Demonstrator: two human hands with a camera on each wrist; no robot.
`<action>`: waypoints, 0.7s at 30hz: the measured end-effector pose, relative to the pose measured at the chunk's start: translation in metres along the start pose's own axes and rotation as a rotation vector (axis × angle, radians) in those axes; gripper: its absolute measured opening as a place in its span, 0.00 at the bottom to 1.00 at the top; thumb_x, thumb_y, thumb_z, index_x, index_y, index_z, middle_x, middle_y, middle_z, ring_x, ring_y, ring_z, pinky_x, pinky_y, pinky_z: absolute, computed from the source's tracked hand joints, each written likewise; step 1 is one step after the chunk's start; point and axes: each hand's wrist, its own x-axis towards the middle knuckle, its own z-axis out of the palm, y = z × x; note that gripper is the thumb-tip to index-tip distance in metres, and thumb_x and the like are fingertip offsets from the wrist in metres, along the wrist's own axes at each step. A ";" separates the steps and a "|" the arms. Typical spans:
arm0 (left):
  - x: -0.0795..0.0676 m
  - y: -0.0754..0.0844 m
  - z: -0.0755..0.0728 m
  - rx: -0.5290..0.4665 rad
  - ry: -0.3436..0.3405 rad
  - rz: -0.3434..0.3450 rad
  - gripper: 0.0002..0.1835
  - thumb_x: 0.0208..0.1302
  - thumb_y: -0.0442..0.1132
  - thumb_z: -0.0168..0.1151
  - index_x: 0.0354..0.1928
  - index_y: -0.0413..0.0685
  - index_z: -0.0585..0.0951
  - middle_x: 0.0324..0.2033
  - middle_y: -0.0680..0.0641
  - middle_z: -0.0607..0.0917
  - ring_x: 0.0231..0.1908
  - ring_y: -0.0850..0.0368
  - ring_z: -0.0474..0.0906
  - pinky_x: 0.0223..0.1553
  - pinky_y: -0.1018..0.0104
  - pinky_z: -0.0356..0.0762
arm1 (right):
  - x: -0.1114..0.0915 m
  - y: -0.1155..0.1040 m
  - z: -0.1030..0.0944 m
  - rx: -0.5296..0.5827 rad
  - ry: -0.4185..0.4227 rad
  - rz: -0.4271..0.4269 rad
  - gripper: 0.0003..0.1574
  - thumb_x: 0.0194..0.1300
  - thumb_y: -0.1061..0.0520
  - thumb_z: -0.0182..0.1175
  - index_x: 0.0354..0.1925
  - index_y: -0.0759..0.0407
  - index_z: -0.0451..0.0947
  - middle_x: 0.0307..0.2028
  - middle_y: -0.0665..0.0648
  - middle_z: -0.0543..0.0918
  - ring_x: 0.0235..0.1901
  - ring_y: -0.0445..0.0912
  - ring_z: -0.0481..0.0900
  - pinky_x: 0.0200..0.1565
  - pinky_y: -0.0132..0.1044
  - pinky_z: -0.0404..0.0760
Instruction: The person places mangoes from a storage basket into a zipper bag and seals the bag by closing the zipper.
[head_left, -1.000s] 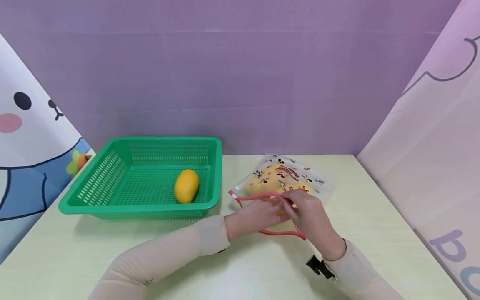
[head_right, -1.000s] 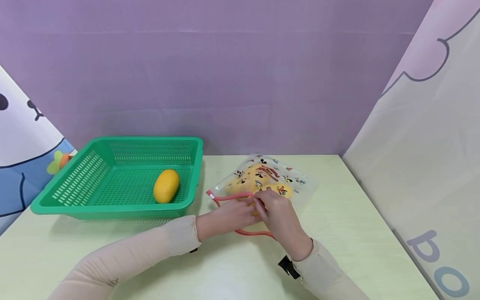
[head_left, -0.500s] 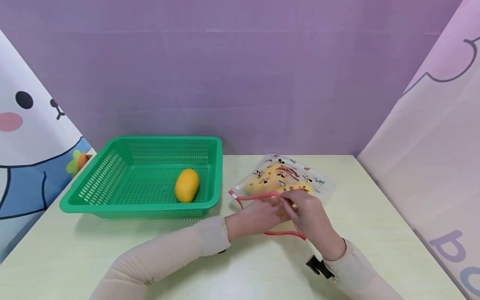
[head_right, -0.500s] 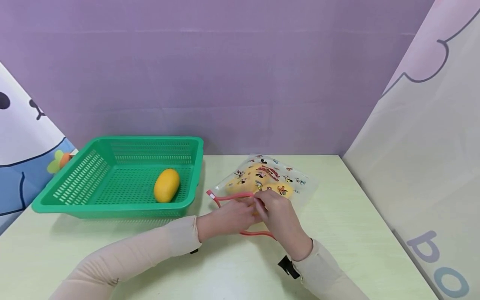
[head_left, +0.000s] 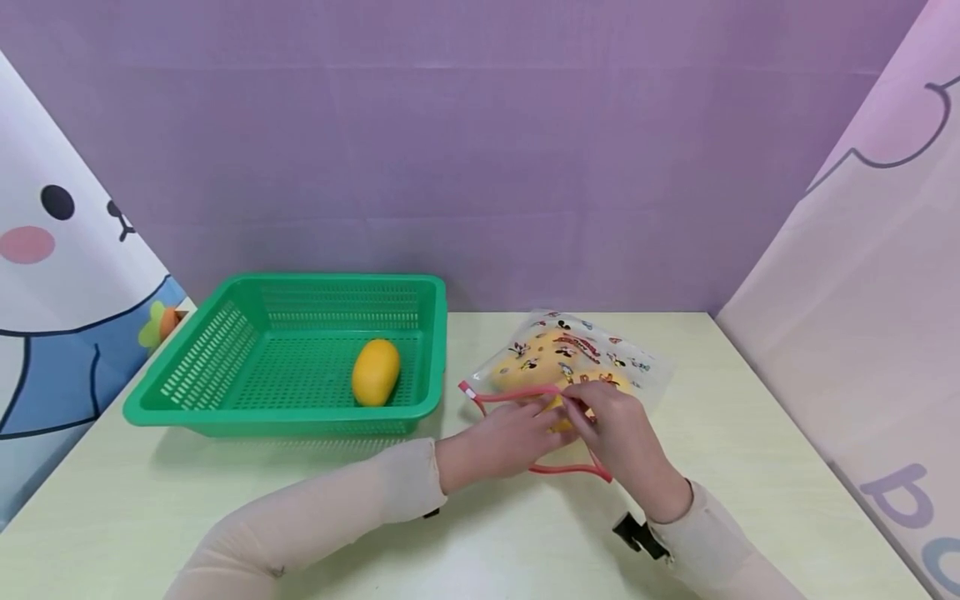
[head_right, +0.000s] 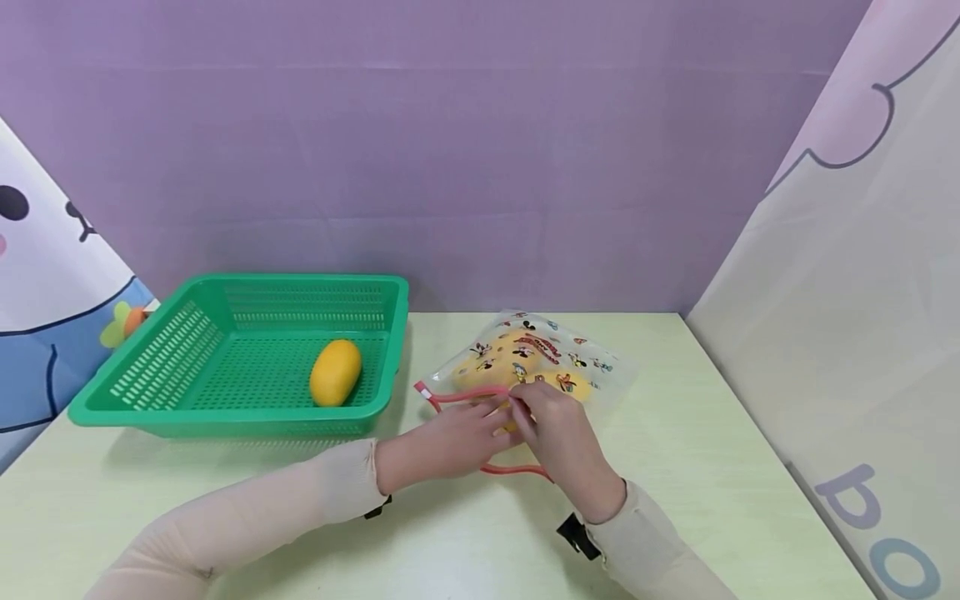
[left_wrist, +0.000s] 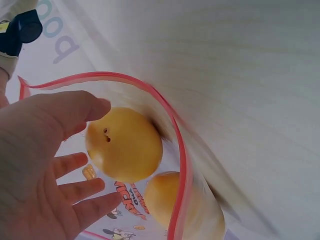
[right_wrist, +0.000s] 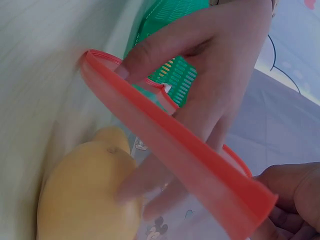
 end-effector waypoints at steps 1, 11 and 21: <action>-0.001 0.000 0.000 -0.019 -0.005 -0.002 0.36 0.62 0.44 0.62 0.71 0.68 0.59 0.69 0.51 0.60 0.68 0.51 0.59 0.55 0.62 0.74 | 0.000 0.000 0.000 0.000 0.001 0.000 0.09 0.49 0.68 0.70 0.32 0.65 0.82 0.29 0.56 0.83 0.25 0.42 0.78 0.26 0.29 0.80; -0.021 -0.002 -0.007 -0.147 -0.013 0.013 0.30 0.61 0.45 0.63 0.65 0.66 0.67 0.68 0.52 0.62 0.66 0.51 0.61 0.51 0.65 0.77 | 0.000 -0.001 0.000 -0.012 -0.020 0.027 0.10 0.49 0.68 0.71 0.33 0.63 0.82 0.29 0.55 0.83 0.26 0.42 0.78 0.28 0.30 0.81; -0.046 -0.009 -0.029 -0.173 -0.024 0.055 0.33 0.58 0.51 0.66 0.65 0.64 0.68 0.65 0.53 0.66 0.64 0.54 0.64 0.44 0.70 0.79 | 0.000 -0.002 -0.001 -0.009 -0.022 0.040 0.10 0.48 0.67 0.71 0.32 0.63 0.82 0.29 0.55 0.83 0.27 0.43 0.79 0.28 0.31 0.82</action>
